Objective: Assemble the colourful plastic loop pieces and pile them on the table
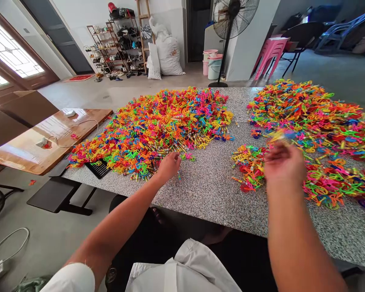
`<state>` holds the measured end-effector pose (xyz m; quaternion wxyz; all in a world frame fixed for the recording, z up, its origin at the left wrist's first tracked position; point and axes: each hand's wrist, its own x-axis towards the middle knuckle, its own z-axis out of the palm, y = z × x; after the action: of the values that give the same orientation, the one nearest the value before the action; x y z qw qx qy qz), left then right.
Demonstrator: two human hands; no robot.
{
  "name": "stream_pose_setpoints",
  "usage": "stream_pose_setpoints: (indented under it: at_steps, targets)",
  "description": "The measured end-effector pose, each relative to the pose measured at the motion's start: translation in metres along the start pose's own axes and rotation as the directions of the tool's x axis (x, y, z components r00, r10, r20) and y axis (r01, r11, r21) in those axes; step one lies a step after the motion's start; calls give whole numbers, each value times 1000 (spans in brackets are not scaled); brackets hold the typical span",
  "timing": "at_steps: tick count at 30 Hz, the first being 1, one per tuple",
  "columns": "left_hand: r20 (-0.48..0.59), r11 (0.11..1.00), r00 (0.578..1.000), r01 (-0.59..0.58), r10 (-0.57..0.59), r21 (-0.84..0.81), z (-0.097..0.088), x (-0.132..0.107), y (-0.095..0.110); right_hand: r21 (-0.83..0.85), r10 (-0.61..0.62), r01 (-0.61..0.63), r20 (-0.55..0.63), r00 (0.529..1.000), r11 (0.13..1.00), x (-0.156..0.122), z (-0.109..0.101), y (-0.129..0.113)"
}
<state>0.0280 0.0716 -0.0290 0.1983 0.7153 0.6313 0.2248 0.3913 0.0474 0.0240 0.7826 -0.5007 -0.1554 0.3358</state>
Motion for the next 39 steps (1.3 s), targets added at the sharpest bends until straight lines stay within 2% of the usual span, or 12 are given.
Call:
stream_pose_setpoints:
  at_steps: [2,5,8,12,16,19,22,24,27,29,32,39]
  targets:
    - [38,990,999,-36,31,139,2,17,3,61,-82,78,71,994,995,24,9,-17]
    - [134,954,991,-66,28,292,12,31,11,-159,72,-35,229,971,987,6,38,5]
    - [198,930,980,-76,4,361,17,32,13,-575,392,-99,411,823,812,-54,65,65]
    - [173,964,981,-131,92,231,10,28,-4,-771,512,447,636,578,454,-135,86,128]
    - [102,994,991,-96,92,44,-6,21,-26,-607,365,787,761,536,108,-185,92,148]
    - [132,994,986,-104,100,22,-16,12,-34,-563,333,826,784,524,27,-198,85,152]
    - [170,994,979,-109,112,-22,-21,-1,-37,-623,258,768,774,579,149,-193,70,153]
    - [182,984,982,-17,50,-176,-23,-9,-36,-673,236,635,734,637,379,-185,61,151]
    - [287,846,958,167,-17,-506,-26,-22,-32,-618,322,225,645,694,753,-175,51,142]
    - [376,686,926,248,41,-684,-29,-31,-27,-504,392,-47,607,692,863,-173,49,133]
    - [454,490,879,335,146,-805,-32,-43,-16,-377,457,-268,623,635,887,-176,48,119]
    - [523,300,827,455,207,-838,-26,-54,-6,-287,541,-485,646,539,826,-182,41,111]
